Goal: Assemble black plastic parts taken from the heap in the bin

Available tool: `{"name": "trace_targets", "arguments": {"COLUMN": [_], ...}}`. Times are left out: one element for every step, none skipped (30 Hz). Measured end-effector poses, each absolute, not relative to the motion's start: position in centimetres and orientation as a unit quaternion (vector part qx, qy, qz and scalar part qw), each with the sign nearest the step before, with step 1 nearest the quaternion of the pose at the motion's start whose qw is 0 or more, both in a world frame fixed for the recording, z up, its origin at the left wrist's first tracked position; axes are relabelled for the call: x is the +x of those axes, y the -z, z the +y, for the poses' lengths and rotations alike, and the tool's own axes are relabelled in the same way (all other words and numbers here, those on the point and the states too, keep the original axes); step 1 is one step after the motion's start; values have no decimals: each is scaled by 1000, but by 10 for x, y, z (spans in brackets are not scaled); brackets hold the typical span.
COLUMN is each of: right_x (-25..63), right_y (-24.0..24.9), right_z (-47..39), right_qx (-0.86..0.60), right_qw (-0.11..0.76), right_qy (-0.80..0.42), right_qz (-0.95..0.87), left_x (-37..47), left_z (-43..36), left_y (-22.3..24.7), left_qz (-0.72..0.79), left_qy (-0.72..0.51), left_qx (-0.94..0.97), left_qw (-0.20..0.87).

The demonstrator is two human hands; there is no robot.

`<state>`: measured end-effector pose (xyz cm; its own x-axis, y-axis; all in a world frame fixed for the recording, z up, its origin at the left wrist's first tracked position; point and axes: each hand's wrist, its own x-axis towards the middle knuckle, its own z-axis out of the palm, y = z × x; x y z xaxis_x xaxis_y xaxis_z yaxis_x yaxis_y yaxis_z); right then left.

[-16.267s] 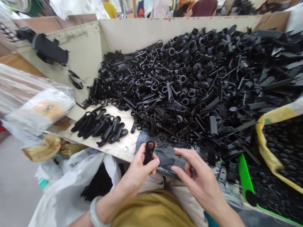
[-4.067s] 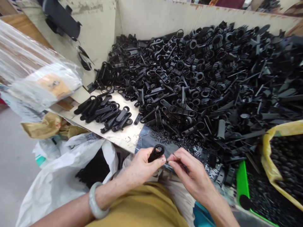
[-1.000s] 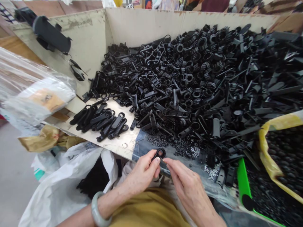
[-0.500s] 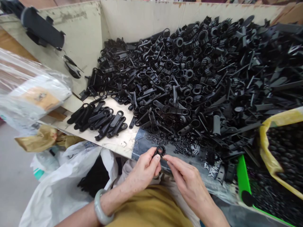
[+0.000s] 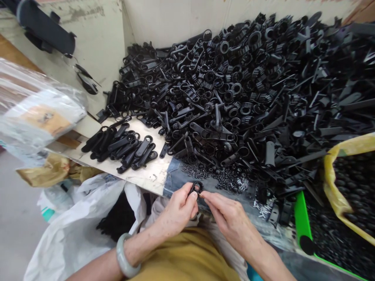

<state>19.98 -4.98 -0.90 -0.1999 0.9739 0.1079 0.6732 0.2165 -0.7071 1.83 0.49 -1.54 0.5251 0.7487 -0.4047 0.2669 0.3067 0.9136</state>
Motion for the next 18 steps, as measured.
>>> {"name": "trace_targets", "arguments": {"right_x": [199,199,197,194,191,186,180,173,166,158,152,146,141,138,135,132,131,129], "right_y": [7,5,3,1,-2,-5,-8,-11,-14,-16,-19,-21,-23,-25,-26,-27,-28,-27], "right_z": [-49,-49,-49,-49,-49,-50,-51,-52,-52,-52,-52,-51,-51,-50,-50,-50,-50,-51], "right_qx": [-574,-583,-591,-599,-607,-613,-619,-624,-626,-630,-631,-633,-636,-637,-640,-643,-645,-648], "right_qw": [251,213,169,122,79,40,10,-10,-24,-33,-39,-46,-51,-56,-60,-63,-64,-62], "right_qy": [-256,-238,-215,-185,-151,-117,-83,-52,-26,-6,6,11,15,14,14,14,12,11], "right_qz": [-736,-747,-759,-769,-776,-780,-781,-780,-779,-776,-775,-773,-770,-768,-766,-763,-761,-759], "left_x": [19,20,21,22,23,24,25,25,25,25,25,25,24,24,23,23,23,23], "left_z": [4,4,3,3,2,2,1,1,1,1,2,3,4,4,5,6,6,6], "left_y": [17,19,20,22,23,25,26,28,30,32,33,33,34,33,32,31,29,28], "left_qz": [456,460,464,469,475,482,490,498,506,511,515,517,517,517,516,514,513,512], "left_qy": [-183,-187,-191,-196,-204,-216,-230,-245,-260,-271,-278,-280,-279,-277,-277,-279,-283,-288], "left_qx": [563,565,567,566,561,554,544,535,527,523,523,523,525,525,521,514,504,490], "left_qw": [664,659,653,649,646,644,641,637,631,625,620,617,616,617,621,627,635,644]}}
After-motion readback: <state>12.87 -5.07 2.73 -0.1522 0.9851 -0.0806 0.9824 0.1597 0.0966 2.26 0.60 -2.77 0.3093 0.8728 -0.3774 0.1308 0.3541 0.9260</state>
